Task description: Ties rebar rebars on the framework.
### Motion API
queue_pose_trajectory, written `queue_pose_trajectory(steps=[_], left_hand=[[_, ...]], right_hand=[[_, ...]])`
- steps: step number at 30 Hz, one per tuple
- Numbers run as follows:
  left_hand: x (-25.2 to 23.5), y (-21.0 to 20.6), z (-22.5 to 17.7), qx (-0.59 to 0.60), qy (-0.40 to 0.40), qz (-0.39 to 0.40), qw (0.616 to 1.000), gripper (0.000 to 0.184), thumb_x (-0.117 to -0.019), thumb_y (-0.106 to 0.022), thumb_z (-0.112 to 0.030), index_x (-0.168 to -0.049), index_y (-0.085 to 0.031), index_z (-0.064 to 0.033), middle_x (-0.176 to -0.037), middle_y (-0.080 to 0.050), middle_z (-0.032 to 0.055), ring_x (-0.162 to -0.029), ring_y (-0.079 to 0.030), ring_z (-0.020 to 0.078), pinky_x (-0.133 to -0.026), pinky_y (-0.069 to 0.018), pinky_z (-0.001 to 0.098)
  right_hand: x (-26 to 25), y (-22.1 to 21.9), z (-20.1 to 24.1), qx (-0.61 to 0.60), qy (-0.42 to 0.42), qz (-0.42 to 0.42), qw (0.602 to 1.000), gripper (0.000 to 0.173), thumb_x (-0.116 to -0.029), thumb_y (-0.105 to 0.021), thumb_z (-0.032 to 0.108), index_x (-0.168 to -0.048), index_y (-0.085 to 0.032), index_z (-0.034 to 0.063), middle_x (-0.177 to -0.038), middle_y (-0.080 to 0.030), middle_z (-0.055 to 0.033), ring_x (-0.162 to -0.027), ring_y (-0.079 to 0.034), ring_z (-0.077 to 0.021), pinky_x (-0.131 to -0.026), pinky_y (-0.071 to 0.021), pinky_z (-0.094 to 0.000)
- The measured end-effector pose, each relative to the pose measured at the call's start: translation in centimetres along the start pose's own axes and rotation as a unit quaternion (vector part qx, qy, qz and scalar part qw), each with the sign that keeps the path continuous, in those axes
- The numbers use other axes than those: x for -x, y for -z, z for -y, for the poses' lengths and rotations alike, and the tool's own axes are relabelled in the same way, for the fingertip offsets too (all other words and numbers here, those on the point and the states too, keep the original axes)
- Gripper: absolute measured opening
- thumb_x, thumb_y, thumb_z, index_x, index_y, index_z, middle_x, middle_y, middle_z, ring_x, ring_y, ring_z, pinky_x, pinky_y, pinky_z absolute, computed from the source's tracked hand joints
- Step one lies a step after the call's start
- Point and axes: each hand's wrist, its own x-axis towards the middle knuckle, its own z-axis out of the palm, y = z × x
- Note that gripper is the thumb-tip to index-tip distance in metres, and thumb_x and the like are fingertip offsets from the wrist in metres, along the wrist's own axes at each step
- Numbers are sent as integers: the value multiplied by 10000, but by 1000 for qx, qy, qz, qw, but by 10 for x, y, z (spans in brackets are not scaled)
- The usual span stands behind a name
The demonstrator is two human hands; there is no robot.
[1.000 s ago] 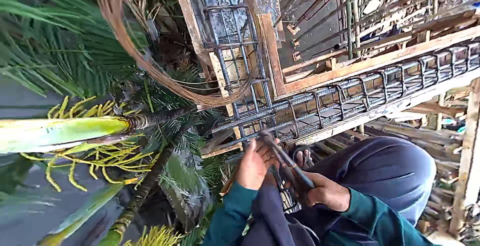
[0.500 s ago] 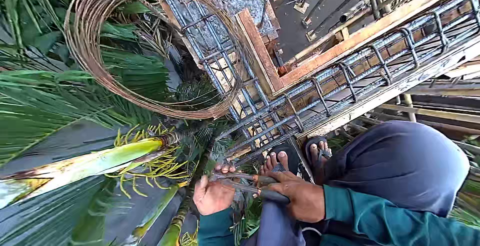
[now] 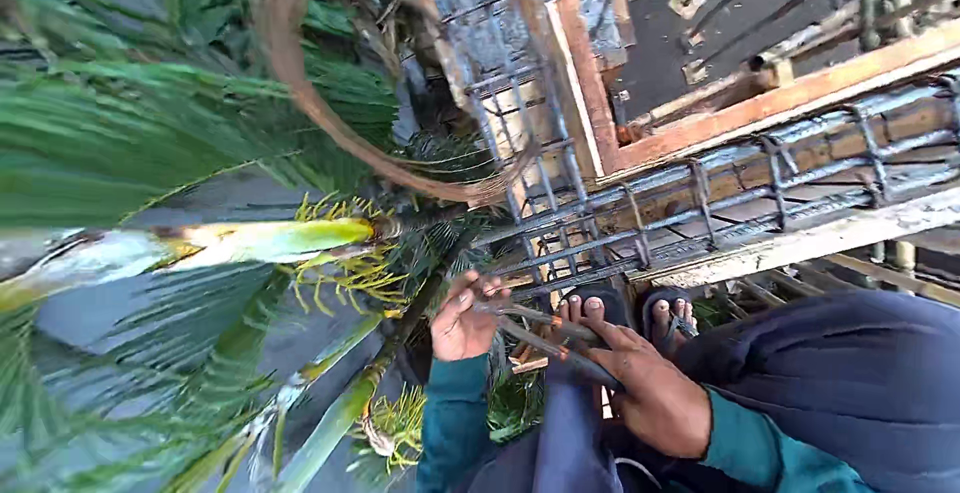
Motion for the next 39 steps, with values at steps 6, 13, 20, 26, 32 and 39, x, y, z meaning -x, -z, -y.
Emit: queue_pose_trajectory(steps=[6,13,20,26,32,39], left_hand=[[4,-14,2,76,36,-65,994,190,-862,-679,-179,-1020,-778,-143,-843,-747,58,-830,-745,217,-827,-622,426],[6,-12,-7,20,38,80,996,369,-867,-773,-291,-1188,-758,-111,-1072,-755,112,-974,-732,217,-913,-593,399],[-8,7,14,-31,81,157,984,604,-854,-755,-544,-1262,-698,-102,-1357,-655,126,-1285,-605,267,-1073,-490,478],[-17,4,31,68,110,255,958,443,-922,-695,-448,-1200,-738,-105,-1261,-705,120,-1182,-670,267,-1056,-517,466],[-16,10,36,111,88,277,950,356,-915,-748,-265,-1252,-703,-163,-1135,-722,49,-1045,-699,193,-944,-575,419],[-17,22,30,80,36,268,959,185,-902,-745,-290,-1055,-787,-195,-991,-732,-34,-912,-685,100,-826,-565,296]], right_hand=[[8,9,-8,-183,37,69,980,350,-802,-615,-17,-1112,-727,100,-1299,-650,-71,-1097,-639,-134,-887,-558,-363],[11,5,-26,-350,46,135,926,345,-750,-606,39,-1051,-738,146,-979,-695,73,-666,-550,40,-550,-444,-167],[12,-3,-34,-418,79,135,895,222,-762,-598,39,-959,-692,78,-1258,-708,-126,-1162,-684,-255,-941,-584,-407],[11,-9,-34,-518,116,173,830,207,-832,-624,37,-1013,-689,113,-1431,-609,-164,-1271,-629,-337,-1017,-557,-479],[6,-18,-37,-472,144,159,855,304,-788,-633,40,-1077,-711,95,-1452,-568,-127,-1318,-557,-232,-1034,-513,-385],[4,-11,-30,-385,143,167,896,247,-748,-589,0,-972,-691,26,-1536,-503,-131,-1349,-524,-160,-1038,-486,-320]])
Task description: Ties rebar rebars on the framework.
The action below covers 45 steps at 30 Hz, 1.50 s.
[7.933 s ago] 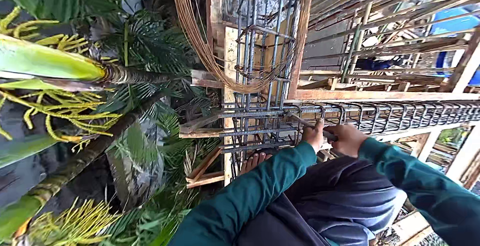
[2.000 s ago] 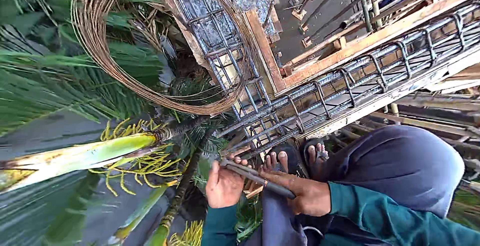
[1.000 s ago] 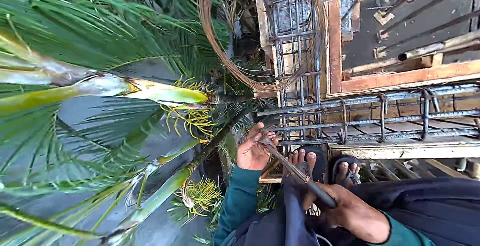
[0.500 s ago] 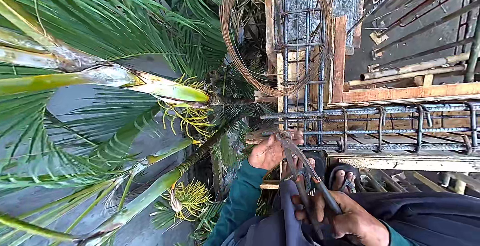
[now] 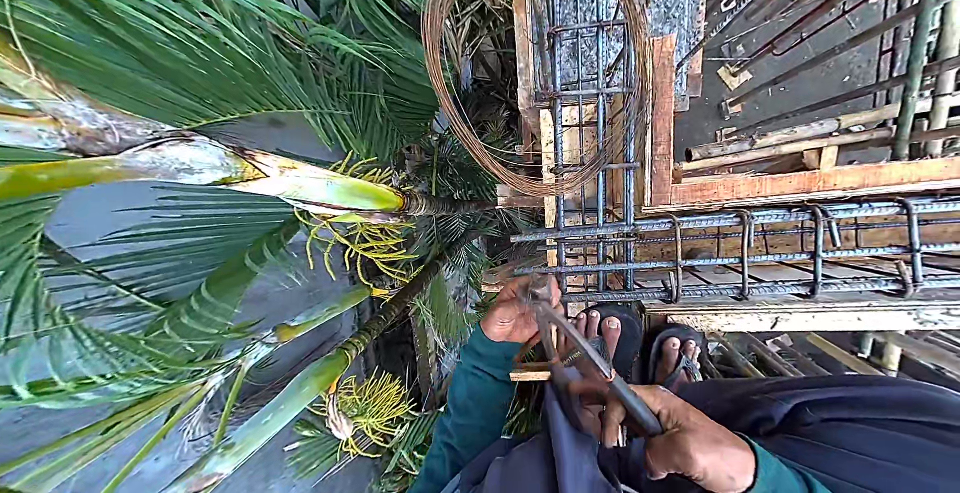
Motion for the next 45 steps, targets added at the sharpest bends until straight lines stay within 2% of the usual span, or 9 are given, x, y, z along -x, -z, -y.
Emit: queue_pose_trajectory(steps=[5,8,18,25,29,31,34,41,45], left_hand=[[9,10,-21,-102,-53,-32,993,134,-934,-690,-291,-981,-800,-229,-947,-729,-59,-889,-680,84,-812,-565,282],[18,14,-30,-142,-60,-75,985,134,-948,-693,-287,-990,-802,-220,-957,-731,-62,-914,-690,88,-858,-583,307],[37,18,-53,-228,45,10,973,197,-986,-652,-343,-1056,-797,-231,-1299,-692,1,-1216,-641,170,-1015,-543,355],[23,-4,-53,-285,14,-273,919,232,-1049,-516,-271,-961,-723,-212,-850,-737,-36,-805,-725,125,-818,-624,341],[16,7,-71,-292,-38,-579,761,266,-1130,-327,-242,-1050,-568,-165,-775,-657,-64,-659,-666,74,-641,-604,277],[26,26,-77,-409,0,-640,651,289,-1107,-428,-184,-1325,-555,-42,-1125,-652,73,-944,-652,142,-815,-541,339],[36,39,-79,-619,46,-549,560,505,-1044,-554,-117,-1486,-431,93,-1520,-440,316,-1401,-463,367,-1168,-359,441],[-62,-11,-61,-756,33,-170,632,324,-1035,-555,-169,-1253,-659,47,-1229,-683,216,-1130,-675,293,-1010,-534,482],[-125,-21,-18,-841,61,46,535,291,-1025,-603,-198,-1238,-719,-38,-1230,-707,183,-1169,-672,341,-1030,-513,562]], right_hand=[[-7,-12,8,116,-59,-60,990,362,-775,-554,-71,-1106,-677,8,-1131,-700,-40,-909,-625,-32,-746,-517,-250],[-15,-12,13,249,-29,-109,962,218,-816,-590,-101,-980,-714,-30,-1248,-685,-165,-1218,-615,-238,-1067,-476,-440],[-12,-9,8,269,-29,-57,961,235,-822,-599,-136,-964,-738,-10,-1192,-701,-172,-1180,-637,-291,-1030,-503,-470],[-15,-11,5,387,-133,23,912,135,-935,-646,65,-1023,-739,22,-1139,-692,-181,-1127,-632,-375,-955,-488,-600],[-15,-17,6,365,-167,34,915,145,-961,-630,101,-1014,-722,3,-1066,-682,-205,-1045,-648,-378,-910,-502,-591],[-15,-16,9,361,-176,34,915,142,-953,-633,95,-1019,-720,5,-1051,-684,-203,-1032,-648,-377,-908,-494,-592],[-14,-15,9,374,-188,25,908,148,-944,-643,99,-1042,-712,11,-1082,-681,-201,-1058,-646,-383,-911,-497,-604],[-18,-16,15,388,-184,16,903,140,-929,-642,90,-1031,-698,11,-1059,-669,-202,-1044,-643,-386,-896,-502,-600],[-17,-18,17,400,-191,22,896,156,-916,-650,86,-1048,-706,26,-1072,-678,-196,-1062,-645,-385,-901,-505,-604]])
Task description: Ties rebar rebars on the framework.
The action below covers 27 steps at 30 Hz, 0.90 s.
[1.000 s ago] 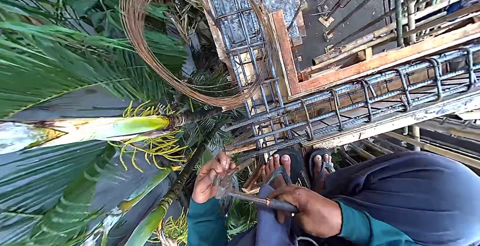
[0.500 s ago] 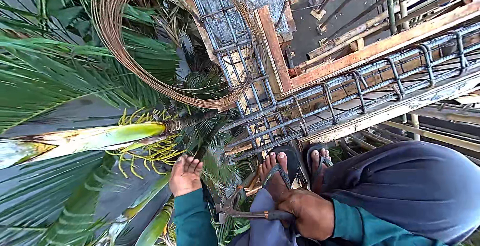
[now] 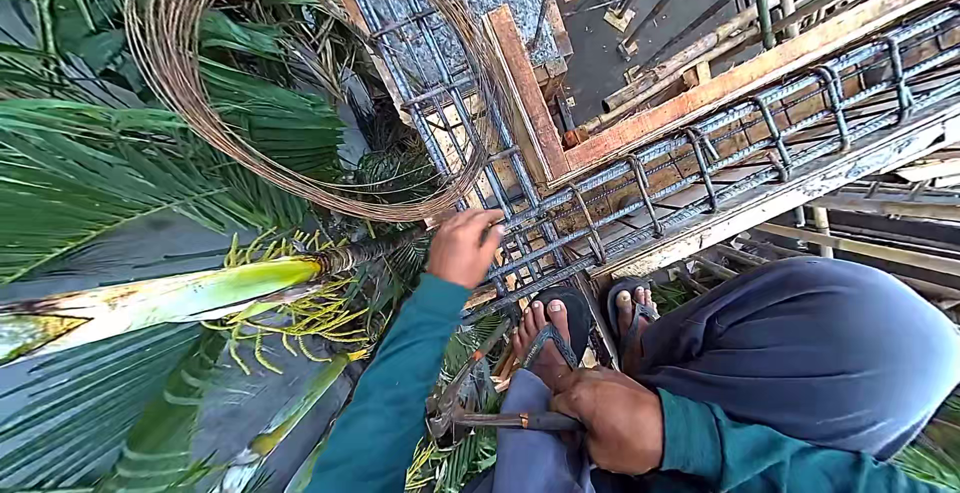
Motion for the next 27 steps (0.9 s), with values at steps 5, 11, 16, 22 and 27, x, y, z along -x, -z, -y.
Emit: queue_pose_trajectory(steps=[5,11,16,22,27], left_hand=[[-33,-40,-21,-126,-44,49,990,355,-1006,-650,-320,-1223,-729,-50,-1218,-714,174,-1167,-661,383,-976,-513,578],[-34,-54,-22,-173,-92,-34,980,272,-987,-652,-243,-1075,-750,-5,-1046,-730,207,-1001,-707,400,-839,-559,562],[-38,-58,-24,-188,-97,-57,976,245,-952,-652,-222,-980,-738,6,-936,-722,202,-916,-715,400,-756,-562,541],[-47,-49,-37,-168,-14,16,986,252,-964,-613,-238,-952,-736,-19,-982,-734,174,-983,-710,358,-813,-522,550],[-49,-48,-40,-160,13,33,986,259,-977,-609,-258,-993,-750,-41,-1034,-737,159,-1035,-698,352,-864,-512,559]], right_hand=[[1,-3,4,-9,-24,-2,1000,182,-893,-653,55,-1066,-703,29,-1087,-677,-208,-1072,-645,-398,-885,-507,-621],[0,-4,8,-7,-19,-10,1000,195,-885,-653,50,-1072,-704,29,-1113,-668,-208,-1103,-631,-403,-897,-498,-617],[-2,-2,9,-4,-12,-19,1000,209,-887,-649,54,-1085,-695,9,-1124,-662,-224,-1111,-629,-417,-886,-500,-619],[-3,0,7,-14,-12,-17,1000,178,-905,-631,58,-1064,-689,1,-1096,-663,-219,-1083,-637,-406,-878,-504,-611],[-2,-3,7,-15,-19,-23,999,166,-906,-629,56,-1054,-687,8,-1082,-666,-214,-1078,-640,-400,-882,-507,-607]])
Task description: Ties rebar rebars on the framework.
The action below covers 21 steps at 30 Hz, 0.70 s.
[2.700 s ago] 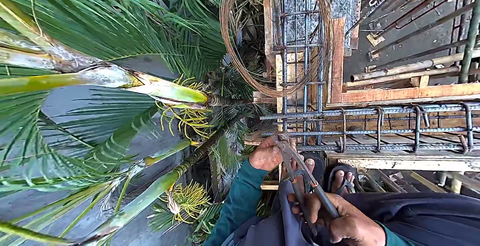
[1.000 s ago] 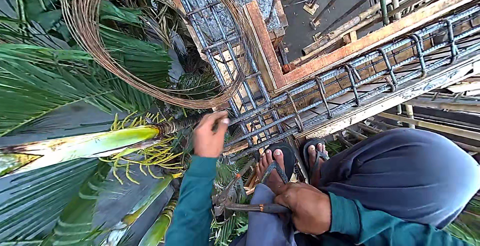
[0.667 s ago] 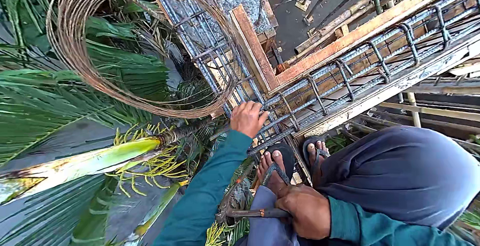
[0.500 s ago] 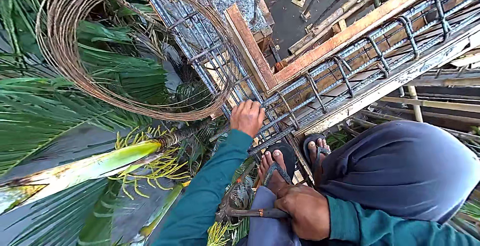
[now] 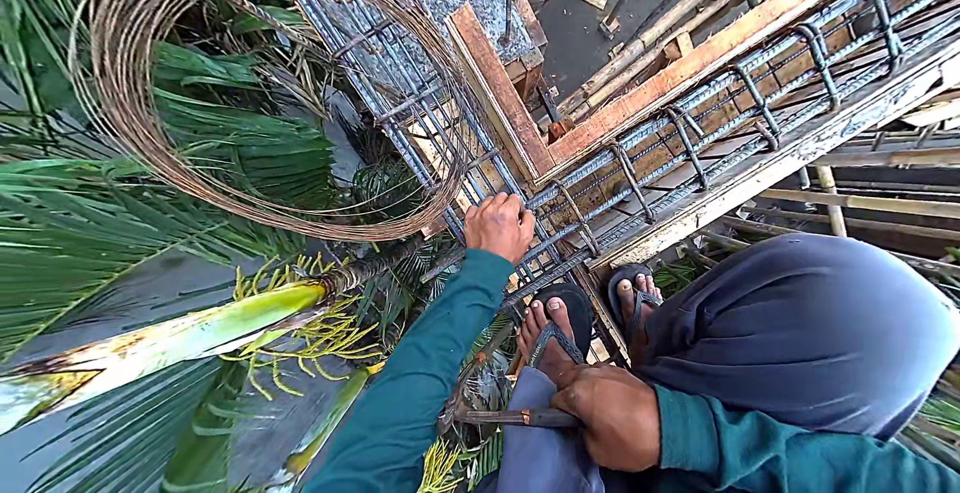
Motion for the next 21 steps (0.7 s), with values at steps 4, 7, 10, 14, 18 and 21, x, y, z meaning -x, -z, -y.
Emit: queue_pose_trajectory(steps=[4,7,10,14,18,21], left_hand=[[-1,16,12,80,22,81,993,268,-1009,-633,-281,-1124,-729,-58,-1124,-716,161,-1107,-678,345,-968,-518,581],[11,43,24,186,43,148,970,355,-1032,-630,-298,-1282,-675,-50,-1229,-700,151,-1143,-678,298,-1023,-515,555],[40,69,46,306,62,151,938,304,-1044,-598,-256,-1247,-689,-49,-1191,-717,122,-1073,-701,253,-977,-554,508],[96,72,87,556,18,171,813,651,-1035,-395,-608,-1204,-694,-55,-1203,-732,96,-1114,-708,242,-1000,-568,430],[139,44,75,755,-66,200,621,951,-877,-289,-875,-1338,-672,-137,-1321,-695,126,-1255,-650,286,-1096,-503,420],[153,42,24,819,-6,124,561,1036,-752,-425,-941,-1387,-626,-147,-1305,-698,143,-1210,-671,321,-1048,-534,465]], right_hand=[[1,-3,1,5,0,-9,1000,165,-899,-635,55,-1048,-688,10,-1056,-673,-207,-1044,-651,-393,-859,-515,-607],[5,-4,1,-12,17,-14,1000,133,-908,-633,61,-1016,-688,5,-1022,-667,-203,-995,-652,-389,-825,-512,-608],[14,-2,-1,-57,63,-43,995,105,-918,-647,70,-980,-705,8,-976,-664,-185,-945,-649,-358,-810,-510,-582],[27,5,-6,-142,198,-111,963,112,-830,-682,-17,-933,-724,-2,-934,-651,-151,-886,-624,-264,-774,-513,-442],[31,13,-6,-207,251,-197,925,189,-773,-658,-40,-943,-724,9,-1114,-659,-124,-1021,-614,-173,-871,-526,-324],[30,15,-4,-174,167,-306,921,256,-844,-657,127,-1083,-737,79,-1255,-620,-94,-1212,-544,-204,-1030,-458,-403]])
